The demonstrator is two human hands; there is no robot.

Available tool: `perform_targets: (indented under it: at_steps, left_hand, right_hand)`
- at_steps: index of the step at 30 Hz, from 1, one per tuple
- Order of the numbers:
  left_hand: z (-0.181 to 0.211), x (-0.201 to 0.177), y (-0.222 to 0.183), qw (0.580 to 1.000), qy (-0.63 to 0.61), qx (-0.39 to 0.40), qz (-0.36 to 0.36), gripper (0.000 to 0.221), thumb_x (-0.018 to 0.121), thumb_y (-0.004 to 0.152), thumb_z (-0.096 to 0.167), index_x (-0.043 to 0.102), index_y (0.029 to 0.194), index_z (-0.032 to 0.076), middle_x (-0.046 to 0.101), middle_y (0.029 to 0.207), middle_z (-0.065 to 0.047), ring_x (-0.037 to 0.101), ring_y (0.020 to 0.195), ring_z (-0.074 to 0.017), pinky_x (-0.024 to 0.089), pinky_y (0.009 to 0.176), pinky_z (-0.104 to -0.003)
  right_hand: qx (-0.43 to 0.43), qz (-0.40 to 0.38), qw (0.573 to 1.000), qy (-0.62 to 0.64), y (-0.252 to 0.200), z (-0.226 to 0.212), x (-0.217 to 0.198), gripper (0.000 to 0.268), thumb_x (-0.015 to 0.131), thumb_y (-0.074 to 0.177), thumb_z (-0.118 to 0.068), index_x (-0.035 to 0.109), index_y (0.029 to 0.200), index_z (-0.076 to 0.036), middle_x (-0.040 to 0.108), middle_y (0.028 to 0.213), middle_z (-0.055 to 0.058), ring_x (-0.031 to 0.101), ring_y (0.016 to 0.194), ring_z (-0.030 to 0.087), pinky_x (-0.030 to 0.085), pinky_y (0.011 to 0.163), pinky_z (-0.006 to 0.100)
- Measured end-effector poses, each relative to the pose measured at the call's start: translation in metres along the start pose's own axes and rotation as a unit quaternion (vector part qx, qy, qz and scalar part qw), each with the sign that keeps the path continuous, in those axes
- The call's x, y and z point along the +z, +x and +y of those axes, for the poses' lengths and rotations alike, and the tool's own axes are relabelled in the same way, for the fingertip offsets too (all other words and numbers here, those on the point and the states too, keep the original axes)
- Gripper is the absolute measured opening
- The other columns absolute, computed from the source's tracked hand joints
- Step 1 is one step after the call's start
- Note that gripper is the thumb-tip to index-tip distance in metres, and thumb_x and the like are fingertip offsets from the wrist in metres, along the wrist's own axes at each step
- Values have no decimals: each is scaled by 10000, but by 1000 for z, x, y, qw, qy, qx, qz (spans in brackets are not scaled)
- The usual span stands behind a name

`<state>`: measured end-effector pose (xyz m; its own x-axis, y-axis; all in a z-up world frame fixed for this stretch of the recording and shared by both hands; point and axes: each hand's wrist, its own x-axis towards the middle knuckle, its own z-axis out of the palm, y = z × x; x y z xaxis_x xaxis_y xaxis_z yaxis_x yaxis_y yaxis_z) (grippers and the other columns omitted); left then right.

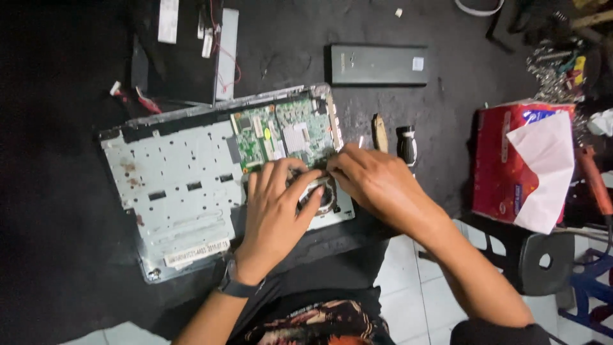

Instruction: Removing and cleaning the cooling fan and heatsink from a laptop motherboard using a brush and screwdriver.

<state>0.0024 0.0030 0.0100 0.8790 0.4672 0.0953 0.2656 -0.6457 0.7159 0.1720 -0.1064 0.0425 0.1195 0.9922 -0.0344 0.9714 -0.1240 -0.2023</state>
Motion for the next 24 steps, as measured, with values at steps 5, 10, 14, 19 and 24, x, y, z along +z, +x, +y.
perform_targets:
  at_steps: [5, 10, 14, 19, 24]
  left_hand:
    - [0, -1, 2, 1000, 3, 0, -3, 209, 623, 998, 243, 723, 1113, 100, 533, 1080, -60, 489, 950, -243, 336, 745, -387]
    - [1, -1, 2, 1000, -3, 4, 4, 201, 638, 984, 214, 730, 1103, 81, 532, 1071, -62, 480, 950, -243, 326, 745, -385]
    - [0, 0, -1, 1000, -3, 2, 5, 194, 660, 962, 201, 731, 1088, 72, 538, 1077, -66, 480, 955, -243, 331, 758, -391]
    - [2, -1, 2, 1000, -7, 1, 8, 188, 651, 967, 202, 732, 1082, 76, 533, 1065, -59, 477, 951, -235, 330, 757, -387]
    - [3, -1, 1, 1000, -14, 2, 8, 211, 620, 998, 227, 733, 1105, 85, 536, 1054, -76, 485, 947, -255, 336, 761, -394]
  right_hand:
    - [-26, -9, 997, -67, 3, 0, -2, 32, 673, 955, -133, 676, 958, -102, 621, 863, 17, 687, 621, 216, 553, 579, 313]
    - [-66, -13, 989, -135, 1, 2, 1, 26, 653, 950, -146, 646, 937, -124, 578, 859, -26, 687, 624, 160, 540, 600, 268]
    - [-102, -20, 978, -181, -3, 6, 9, 36, 617, 963, -141, 629, 929, -137, 558, 873, -39, 688, 633, 130, 536, 633, 249]
    - [-107, -14, 973, -204, -2, 2, 4, 65, 579, 967, -104, 632, 929, -101, 575, 910, -9, 692, 652, 143, 536, 643, 251]
    - [6, 35, 999, 2, -11, 1, 16, 63, 678, 970, -114, 659, 1022, -85, 574, 898, 24, 693, 644, 256, 552, 611, 330]
